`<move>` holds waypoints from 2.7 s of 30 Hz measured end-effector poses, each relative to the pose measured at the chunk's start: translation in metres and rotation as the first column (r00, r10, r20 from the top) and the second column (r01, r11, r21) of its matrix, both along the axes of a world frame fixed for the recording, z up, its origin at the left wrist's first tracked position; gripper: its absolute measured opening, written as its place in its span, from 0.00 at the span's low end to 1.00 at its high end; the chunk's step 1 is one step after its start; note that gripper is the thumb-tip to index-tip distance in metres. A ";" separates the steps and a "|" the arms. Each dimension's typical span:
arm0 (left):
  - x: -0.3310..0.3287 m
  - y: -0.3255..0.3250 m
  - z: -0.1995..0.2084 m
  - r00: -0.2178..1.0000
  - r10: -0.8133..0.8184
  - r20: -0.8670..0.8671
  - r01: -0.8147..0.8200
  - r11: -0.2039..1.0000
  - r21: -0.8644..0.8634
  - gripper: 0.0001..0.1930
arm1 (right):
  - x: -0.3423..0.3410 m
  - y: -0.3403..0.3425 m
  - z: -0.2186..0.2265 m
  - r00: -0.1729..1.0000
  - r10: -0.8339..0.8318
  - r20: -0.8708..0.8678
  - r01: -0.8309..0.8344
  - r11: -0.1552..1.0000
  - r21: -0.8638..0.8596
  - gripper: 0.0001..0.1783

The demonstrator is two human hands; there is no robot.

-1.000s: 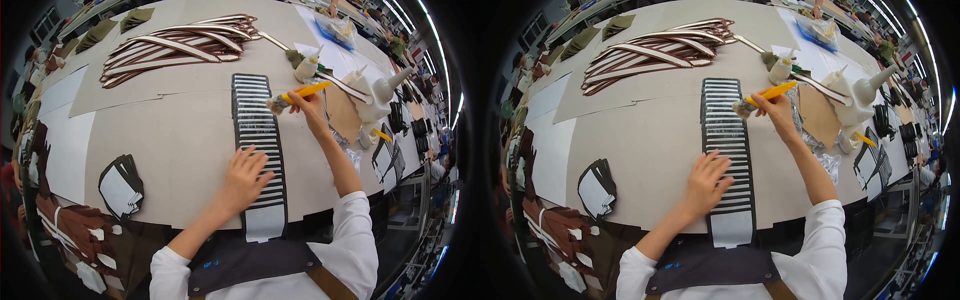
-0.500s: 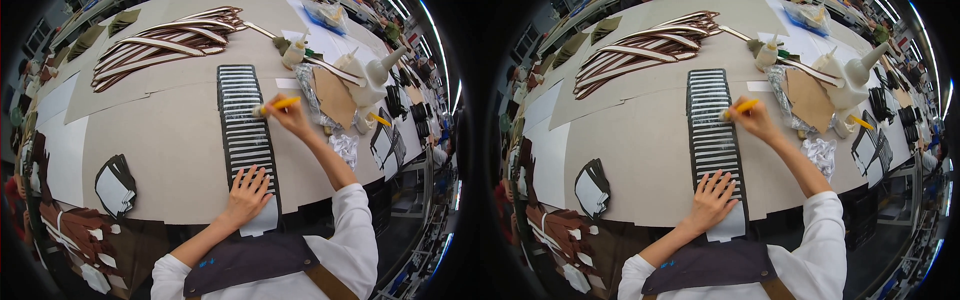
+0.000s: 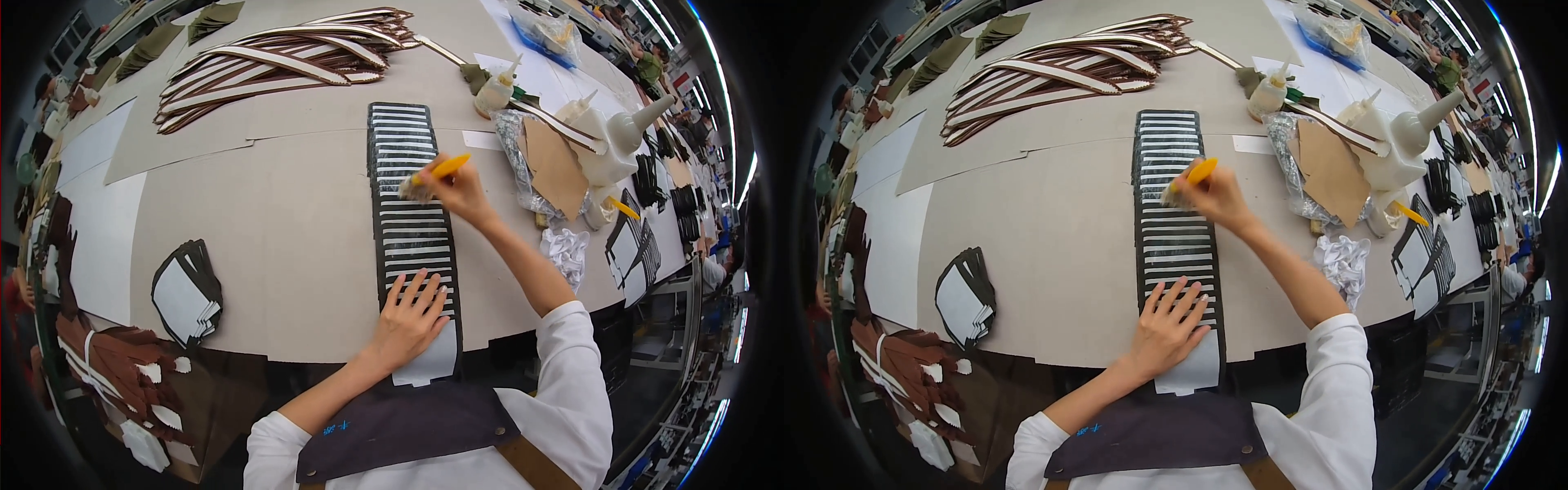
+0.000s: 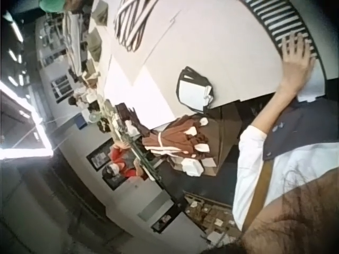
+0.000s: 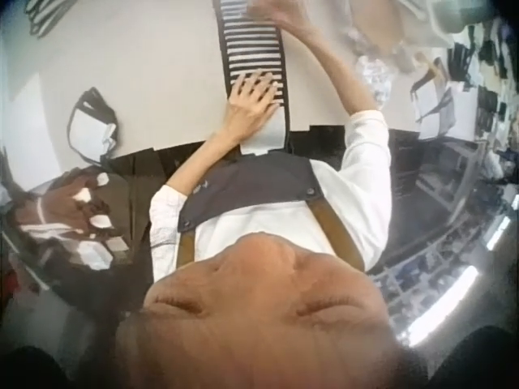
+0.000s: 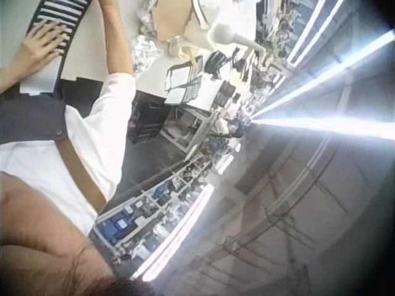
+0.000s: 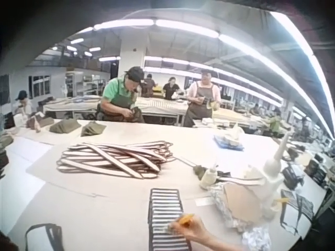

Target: Applying glue to leather strips and assembling them into cardholder sections for a wallet.

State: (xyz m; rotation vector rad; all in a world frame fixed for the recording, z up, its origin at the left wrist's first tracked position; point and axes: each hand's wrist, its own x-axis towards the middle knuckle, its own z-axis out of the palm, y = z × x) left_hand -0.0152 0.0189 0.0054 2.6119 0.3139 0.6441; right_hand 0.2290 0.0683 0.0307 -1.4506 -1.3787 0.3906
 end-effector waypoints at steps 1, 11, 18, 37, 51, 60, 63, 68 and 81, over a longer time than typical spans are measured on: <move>0.000 0.002 0.000 1.000 -0.019 0.003 0.019 1.000 0.005 0.21 | 0.007 0.008 0.000 1.000 -0.019 0.000 0.019 1.000 -0.016 0.09; -0.002 0.003 -0.003 1.000 -0.028 0.007 0.028 1.000 0.015 0.21 | -0.014 0.036 0.009 0.987 0.139 0.082 -0.141 0.990 0.019 0.08; -0.001 0.002 -0.003 1.000 -0.020 0.010 0.020 1.000 0.007 0.21 | -0.005 0.059 0.003 0.995 0.002 0.099 0.000 1.000 -0.019 0.11; -0.006 -0.004 0.010 0.994 -0.016 0.111 0.004 0.994 0.107 0.21 | -0.017 -0.099 0.040 0.879 -0.301 -0.369 0.252 0.952 -0.176 0.11; -0.035 -0.036 -0.005 0.995 -0.047 0.084 0.038 0.994 0.104 0.18 | -0.030 -0.097 0.013 0.993 -0.079 0.083 0.080 0.997 -0.013 0.05; -0.034 -0.033 -0.008 0.994 -0.060 0.093 0.052 0.995 0.088 0.15 | -0.036 -0.100 -0.002 0.963 -0.062 0.262 0.022 0.988 0.153 0.05; -0.035 -0.034 -0.007 0.995 -0.033 0.092 0.025 0.996 0.088 0.15 | -0.090 -0.107 0.018 0.905 0.362 0.221 -0.370 0.929 -0.008 0.08; -0.035 -0.035 -0.009 0.992 -0.029 0.123 0.018 0.996 0.089 0.17 | -0.062 -0.066 0.021 0.998 -0.047 0.028 0.049 0.997 -0.065 0.04; -0.036 -0.035 -0.009 0.990 -0.027 0.139 0.017 0.997 0.073 0.17 | -0.091 -0.046 0.002 0.965 0.238 0.112 -0.240 0.971 0.007 0.06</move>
